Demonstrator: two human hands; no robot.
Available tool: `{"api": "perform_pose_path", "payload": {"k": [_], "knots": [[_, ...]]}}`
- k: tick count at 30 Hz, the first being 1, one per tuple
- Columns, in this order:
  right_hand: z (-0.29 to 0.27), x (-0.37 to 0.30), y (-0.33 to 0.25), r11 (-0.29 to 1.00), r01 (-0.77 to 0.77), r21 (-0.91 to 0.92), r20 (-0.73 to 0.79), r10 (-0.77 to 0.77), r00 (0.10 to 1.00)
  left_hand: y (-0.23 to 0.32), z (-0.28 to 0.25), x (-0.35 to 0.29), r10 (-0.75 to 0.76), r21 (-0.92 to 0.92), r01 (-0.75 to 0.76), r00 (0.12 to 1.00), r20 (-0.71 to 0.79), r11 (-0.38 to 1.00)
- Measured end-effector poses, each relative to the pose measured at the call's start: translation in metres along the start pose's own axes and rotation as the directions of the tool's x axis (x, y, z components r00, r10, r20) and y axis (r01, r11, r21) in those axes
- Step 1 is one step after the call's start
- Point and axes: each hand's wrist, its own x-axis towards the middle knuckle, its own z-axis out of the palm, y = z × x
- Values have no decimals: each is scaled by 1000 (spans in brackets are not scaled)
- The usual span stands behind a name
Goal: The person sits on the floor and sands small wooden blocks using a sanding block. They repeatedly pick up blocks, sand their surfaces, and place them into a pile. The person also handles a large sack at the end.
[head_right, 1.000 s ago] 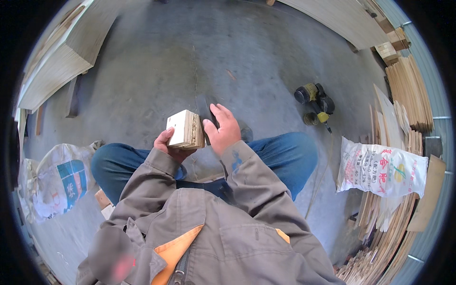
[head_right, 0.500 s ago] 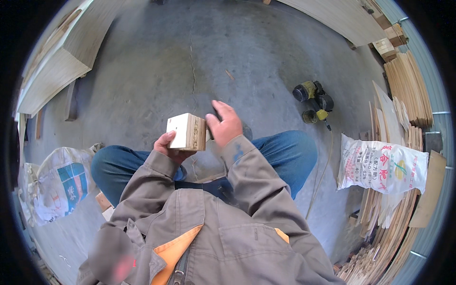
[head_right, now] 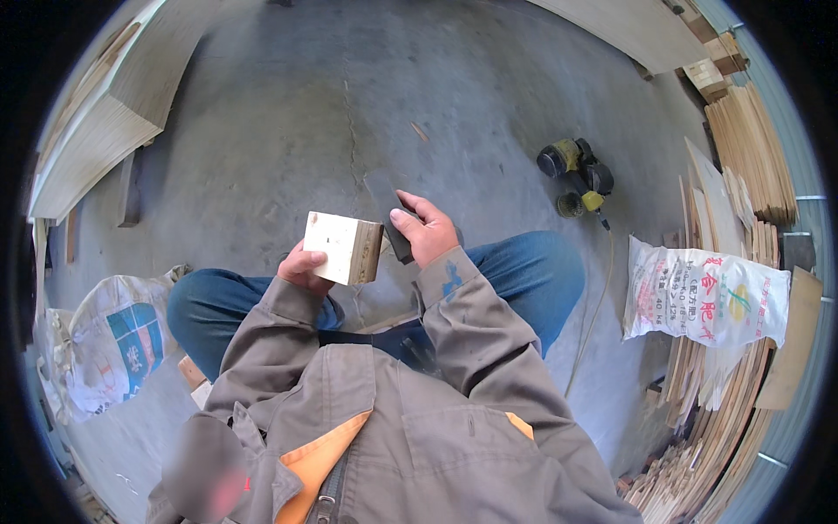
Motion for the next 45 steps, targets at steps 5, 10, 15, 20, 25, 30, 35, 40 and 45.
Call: {"api": "perform_pose_path", "payload": {"k": [5,10,15,20,25,30,35,40,45], "knots": [[-2,-6,-7,993,-73,93,148,59,987,1,7,3,153,-106,-174,971,-185,979],[12,-8,-7,991,-112,71,176,98,980,-4,-7,5,111,-175,-179,933,-342,968],[11,-4,12,994,-108,28,158,102,982,-3,4,5,-111,-259,-10,888,-447,966],[14,-3,20,994,-111,-21,156,113,981,4,25,-3,-133,-196,42,866,-481,980],[18,-3,22,991,-131,-26,98,133,986,4,20,-1,-122,-204,12,836,-535,979],[20,-10,5,993,-113,-25,36,114,993,11,27,-3,-97,-192,-19,811,-577,981],[33,-30,3,997,29,-78,128,-19,992,7,16,-2,-126,-213,1,812,-571,977],[32,-19,20,986,-106,-128,24,110,994,11,24,-9,-163,-238,50,861,-482,970],[10,-12,49,985,-95,-146,-94,82,992,16,34,-10,-121,-257,-9,865,-487,966]]}}
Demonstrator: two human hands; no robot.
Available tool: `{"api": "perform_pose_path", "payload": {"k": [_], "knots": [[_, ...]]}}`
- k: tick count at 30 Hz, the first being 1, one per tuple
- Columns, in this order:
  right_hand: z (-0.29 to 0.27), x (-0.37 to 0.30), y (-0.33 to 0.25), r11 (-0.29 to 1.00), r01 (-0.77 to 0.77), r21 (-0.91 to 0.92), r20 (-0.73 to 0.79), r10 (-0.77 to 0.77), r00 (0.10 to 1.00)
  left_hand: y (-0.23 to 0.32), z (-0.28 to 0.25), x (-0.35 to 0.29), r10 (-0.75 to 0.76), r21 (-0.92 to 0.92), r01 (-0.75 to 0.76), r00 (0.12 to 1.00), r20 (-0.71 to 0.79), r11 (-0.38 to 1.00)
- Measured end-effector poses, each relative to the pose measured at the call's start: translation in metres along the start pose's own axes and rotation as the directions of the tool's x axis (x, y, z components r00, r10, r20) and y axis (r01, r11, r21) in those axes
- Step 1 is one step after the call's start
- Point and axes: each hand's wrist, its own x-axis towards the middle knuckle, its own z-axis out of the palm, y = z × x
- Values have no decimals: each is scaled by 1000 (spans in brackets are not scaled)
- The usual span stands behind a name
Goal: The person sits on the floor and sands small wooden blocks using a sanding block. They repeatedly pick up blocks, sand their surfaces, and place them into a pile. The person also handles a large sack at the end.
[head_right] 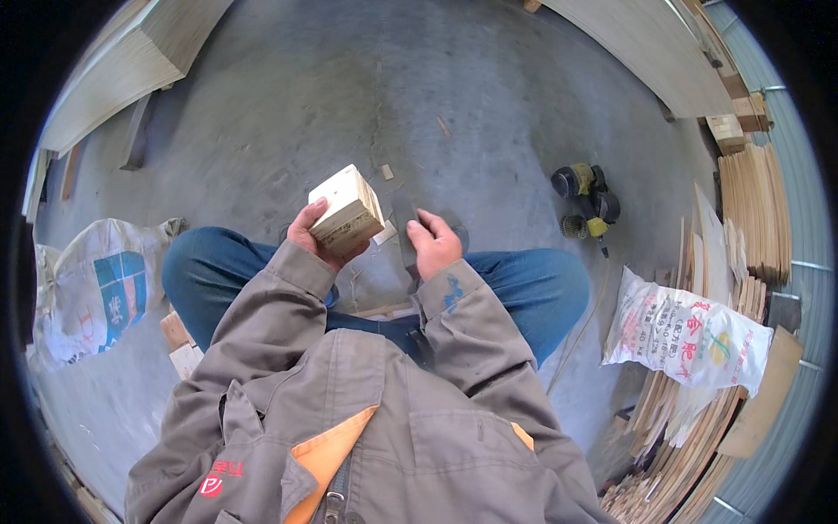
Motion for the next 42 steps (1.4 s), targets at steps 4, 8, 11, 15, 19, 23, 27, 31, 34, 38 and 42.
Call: {"api": "perform_pose_path", "payload": {"k": [4,8,11,15,19,23,27,31,34,38,42], "knots": [[0,-10,-24,993,91,72,16,-92,996,-2,-3,9,10,-9,-11,991,-137,1000],[11,-23,-35,988,146,-48,73,-142,987,-1,-11,13,13,18,-10,991,-132,1000],[20,-25,-27,985,158,-67,97,-151,984,-1,-14,16,4,13,-2,992,-128,1000],[19,-17,-13,976,168,-136,80,-158,984,-2,-14,16,-21,51,28,991,-132,998],[5,6,13,970,144,-197,6,-146,989,-5,0,4,-84,84,88,995,-52,993],[2,-5,-17,993,108,-52,-30,-109,994,-5,5,1,-70,82,76,995,-70,994],[2,-16,-32,987,159,6,49,-159,986,-5,-1,11,-46,56,54,988,-145,997],[12,-21,-32,985,172,24,166,-173,971,-6,-5,12,-45,79,56,990,-135,995],[13,-17,-28,987,158,37,164,-162,973,-6,-11,17,-69,111,79,994,-88,991],[9,-7,-20,994,111,-13,130,-109,986,-9,-14,17,-121,153,120,993,0,981],[0,-5,-13,998,8,64,103,-14,995,-10,-8,14,-102,186,97,995,17,978]]}}
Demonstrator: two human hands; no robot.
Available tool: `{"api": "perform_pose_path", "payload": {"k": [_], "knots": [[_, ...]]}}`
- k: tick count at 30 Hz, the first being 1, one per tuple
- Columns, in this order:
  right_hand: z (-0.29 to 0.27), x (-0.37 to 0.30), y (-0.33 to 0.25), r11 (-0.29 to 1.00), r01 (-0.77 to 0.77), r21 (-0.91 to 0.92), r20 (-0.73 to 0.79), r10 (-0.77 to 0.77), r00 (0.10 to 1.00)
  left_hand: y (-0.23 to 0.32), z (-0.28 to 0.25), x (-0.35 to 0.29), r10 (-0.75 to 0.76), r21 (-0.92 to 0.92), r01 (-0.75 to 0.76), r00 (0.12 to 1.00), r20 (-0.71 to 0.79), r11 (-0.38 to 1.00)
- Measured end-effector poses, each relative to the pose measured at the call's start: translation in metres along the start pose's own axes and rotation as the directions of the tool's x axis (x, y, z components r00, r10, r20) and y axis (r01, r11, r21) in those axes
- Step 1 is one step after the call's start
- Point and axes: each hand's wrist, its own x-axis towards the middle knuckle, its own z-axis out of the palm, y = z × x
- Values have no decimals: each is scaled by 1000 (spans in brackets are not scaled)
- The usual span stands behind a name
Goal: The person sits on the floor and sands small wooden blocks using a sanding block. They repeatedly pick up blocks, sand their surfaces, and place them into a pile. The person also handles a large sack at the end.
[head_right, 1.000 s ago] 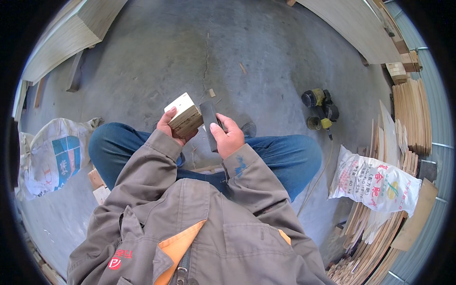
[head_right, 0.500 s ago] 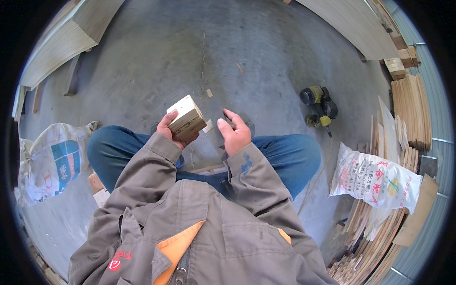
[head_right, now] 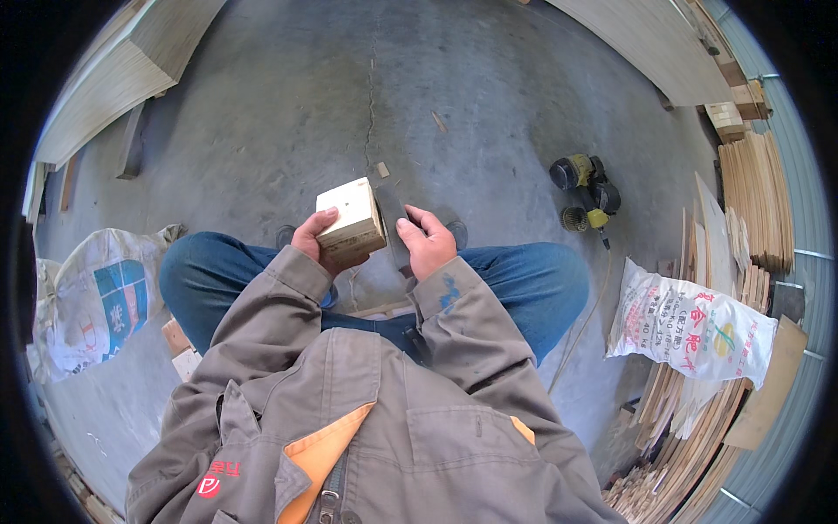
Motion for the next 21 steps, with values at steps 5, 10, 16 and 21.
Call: {"api": "perform_pose_path", "payload": {"k": [5,10,16,21], "knots": [[11,-11,-25,996,-28,83,23,26,999,-2,-10,10,128,108,-119,988,-83,987],[21,-4,-13,997,20,69,0,-20,1000,-4,-6,2,173,202,-154,982,-77,967],[2,18,14,992,-37,119,-168,57,984,-6,-1,-1,91,213,-151,960,265,965],[2,7,0,977,-15,211,-186,55,981,-6,-1,2,185,121,-198,977,106,973]]}}
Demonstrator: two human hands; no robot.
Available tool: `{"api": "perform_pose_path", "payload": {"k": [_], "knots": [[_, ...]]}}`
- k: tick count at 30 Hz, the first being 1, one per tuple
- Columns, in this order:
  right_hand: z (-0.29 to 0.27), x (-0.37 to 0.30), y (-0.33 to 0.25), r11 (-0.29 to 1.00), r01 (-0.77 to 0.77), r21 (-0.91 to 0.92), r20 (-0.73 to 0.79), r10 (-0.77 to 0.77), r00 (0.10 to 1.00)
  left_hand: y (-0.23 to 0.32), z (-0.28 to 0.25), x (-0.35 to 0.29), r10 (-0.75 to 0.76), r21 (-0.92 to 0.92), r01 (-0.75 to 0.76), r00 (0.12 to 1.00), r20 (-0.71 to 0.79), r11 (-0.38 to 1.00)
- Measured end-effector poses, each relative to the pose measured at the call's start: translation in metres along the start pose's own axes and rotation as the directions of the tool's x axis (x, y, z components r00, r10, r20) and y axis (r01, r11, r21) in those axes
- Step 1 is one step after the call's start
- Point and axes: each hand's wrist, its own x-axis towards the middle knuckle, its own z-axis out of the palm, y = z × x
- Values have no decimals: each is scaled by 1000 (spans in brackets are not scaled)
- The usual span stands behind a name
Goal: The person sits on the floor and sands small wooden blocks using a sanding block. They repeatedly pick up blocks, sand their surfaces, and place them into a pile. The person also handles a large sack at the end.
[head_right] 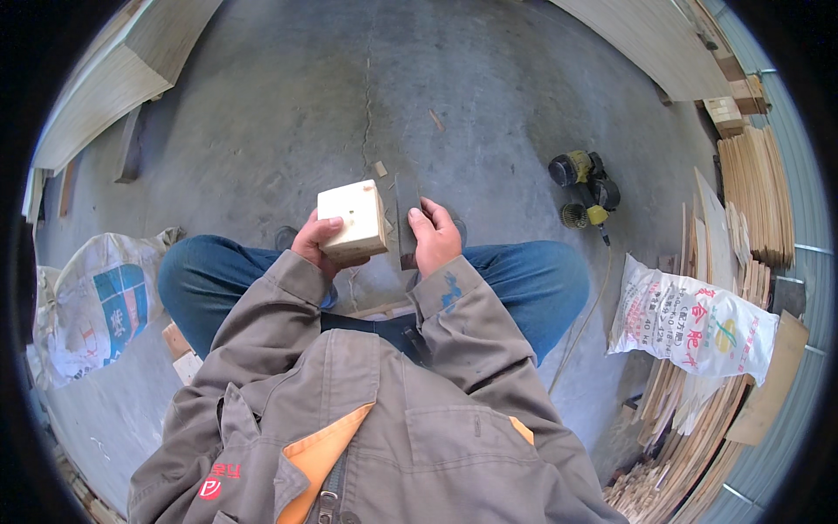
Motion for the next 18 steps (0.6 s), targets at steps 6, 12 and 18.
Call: {"api": "perform_pose_path", "payload": {"k": [6,12,18], "knots": [[17,-14,-8,950,240,-198,252,-187,949,-4,-14,8,14,32,-11,993,-121,999],[8,7,17,883,244,-400,144,-203,969,-1,-17,4,-75,-135,73,997,-5,988],[-15,20,45,864,178,-470,75,-161,984,15,-4,-7,-40,-274,132,948,317,953]]}}
